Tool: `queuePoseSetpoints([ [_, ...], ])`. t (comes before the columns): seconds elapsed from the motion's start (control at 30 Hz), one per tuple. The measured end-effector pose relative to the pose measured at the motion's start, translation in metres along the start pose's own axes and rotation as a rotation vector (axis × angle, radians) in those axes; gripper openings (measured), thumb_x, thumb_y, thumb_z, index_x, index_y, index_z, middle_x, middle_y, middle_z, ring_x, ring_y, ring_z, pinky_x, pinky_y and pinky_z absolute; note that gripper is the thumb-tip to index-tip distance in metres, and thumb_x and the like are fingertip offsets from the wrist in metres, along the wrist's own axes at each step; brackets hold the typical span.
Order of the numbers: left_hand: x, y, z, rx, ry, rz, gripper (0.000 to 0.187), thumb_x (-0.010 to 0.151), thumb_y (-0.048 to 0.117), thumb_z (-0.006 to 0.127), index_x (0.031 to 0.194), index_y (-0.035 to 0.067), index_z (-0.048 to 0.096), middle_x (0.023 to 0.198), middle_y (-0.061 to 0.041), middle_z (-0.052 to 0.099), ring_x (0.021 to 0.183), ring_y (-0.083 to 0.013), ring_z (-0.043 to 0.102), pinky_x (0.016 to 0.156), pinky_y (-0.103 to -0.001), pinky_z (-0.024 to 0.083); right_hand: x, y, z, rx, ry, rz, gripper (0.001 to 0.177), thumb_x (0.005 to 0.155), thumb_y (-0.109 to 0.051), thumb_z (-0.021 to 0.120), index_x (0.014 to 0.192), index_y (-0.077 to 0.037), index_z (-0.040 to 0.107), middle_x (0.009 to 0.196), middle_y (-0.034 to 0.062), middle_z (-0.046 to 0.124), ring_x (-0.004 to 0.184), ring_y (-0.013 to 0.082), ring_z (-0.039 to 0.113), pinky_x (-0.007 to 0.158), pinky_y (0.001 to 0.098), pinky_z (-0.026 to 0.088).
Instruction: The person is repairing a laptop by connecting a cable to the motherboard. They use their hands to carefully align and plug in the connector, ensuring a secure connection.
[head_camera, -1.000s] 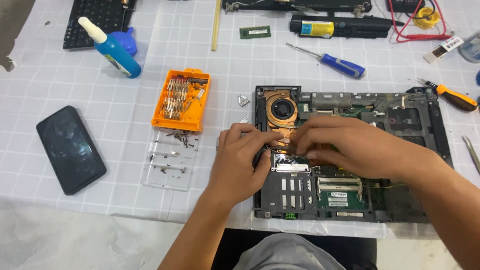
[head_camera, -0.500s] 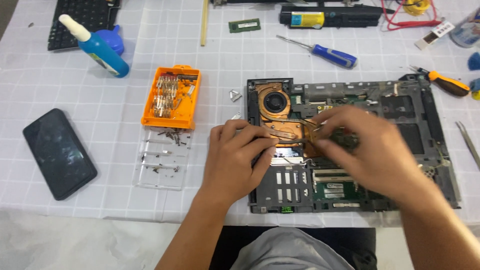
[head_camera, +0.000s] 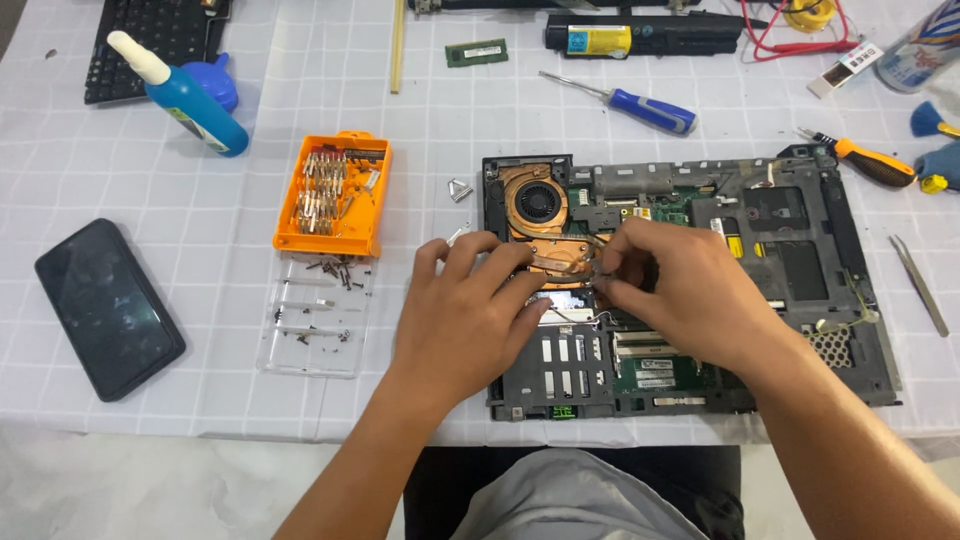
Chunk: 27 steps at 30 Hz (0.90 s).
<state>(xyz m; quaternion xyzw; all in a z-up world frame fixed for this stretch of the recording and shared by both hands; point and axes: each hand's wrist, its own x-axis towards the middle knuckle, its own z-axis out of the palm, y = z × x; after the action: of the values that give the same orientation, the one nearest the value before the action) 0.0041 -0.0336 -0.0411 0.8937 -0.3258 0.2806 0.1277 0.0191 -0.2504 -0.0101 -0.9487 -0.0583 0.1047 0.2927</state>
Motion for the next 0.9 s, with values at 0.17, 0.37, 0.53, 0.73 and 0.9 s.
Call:
queuePoseSetpoints([
  [0.17,0.009,0.002,0.0,-0.093,-0.097,0.107,0.021,0.084,0.022,0.069,0.104,0.017,0.068,0.102,0.006,0.062,0.091,-0.0195,0.053,0.082,-0.042,0.038,0.002,0.0,-0.003,-0.014,-0.033,-0.018,0.01,0.073,-0.012,0.071,0.079,-0.016,0.064,0.059,-0.0026,0.06,0.055,0.0115,0.051,0.057,0.0274,0.039],
  [0.37,0.011,0.002,0.0,-0.069,-0.172,0.144,0.02,0.086,0.03,0.068,0.102,0.017,0.069,0.098,0.005,0.06,0.089,-0.0214,0.052,0.083,-0.044,0.038,-0.001,0.006,-0.008,0.006,-0.034,-0.043,0.009,0.076,-0.017,0.075,0.079,-0.017,0.066,0.064,-0.0037,0.066,0.058,0.0098,0.057,0.06,0.0263,0.043],
  [0.53,0.012,0.004,-0.003,-0.022,-0.182,0.158,0.024,0.082,0.035,0.072,0.098,0.017,0.067,0.092,0.005,0.057,0.09,-0.0214,0.052,0.084,-0.043,0.039,-0.01,0.009,-0.019,0.084,0.157,-0.03,0.015,0.078,-0.021,0.076,0.086,-0.013,0.067,0.074,-0.0015,0.069,0.065,0.0098,0.061,0.063,0.0251,0.046],
  [0.73,0.013,0.008,-0.002,-0.012,-0.205,0.163,0.028,0.086,0.038,0.068,0.104,0.017,0.066,0.092,0.003,0.059,0.093,-0.022,0.053,0.083,-0.044,0.038,-0.008,0.013,-0.003,0.043,0.114,-0.111,0.014,0.074,-0.016,0.075,0.084,-0.017,0.066,0.079,-0.0046,0.071,0.07,0.012,0.065,0.067,0.0282,0.048],
  [0.9,0.016,0.011,-0.004,-0.038,-0.269,0.121,0.032,0.086,0.037,0.066,0.112,0.018,0.064,0.093,0.003,0.058,0.094,-0.0246,0.052,0.084,-0.046,0.037,-0.003,0.013,0.007,0.088,0.023,-0.122,0.011,0.073,-0.006,0.068,0.079,-0.013,0.061,0.062,-0.0006,0.058,0.056,0.0125,0.051,0.055,0.0277,0.041],
])
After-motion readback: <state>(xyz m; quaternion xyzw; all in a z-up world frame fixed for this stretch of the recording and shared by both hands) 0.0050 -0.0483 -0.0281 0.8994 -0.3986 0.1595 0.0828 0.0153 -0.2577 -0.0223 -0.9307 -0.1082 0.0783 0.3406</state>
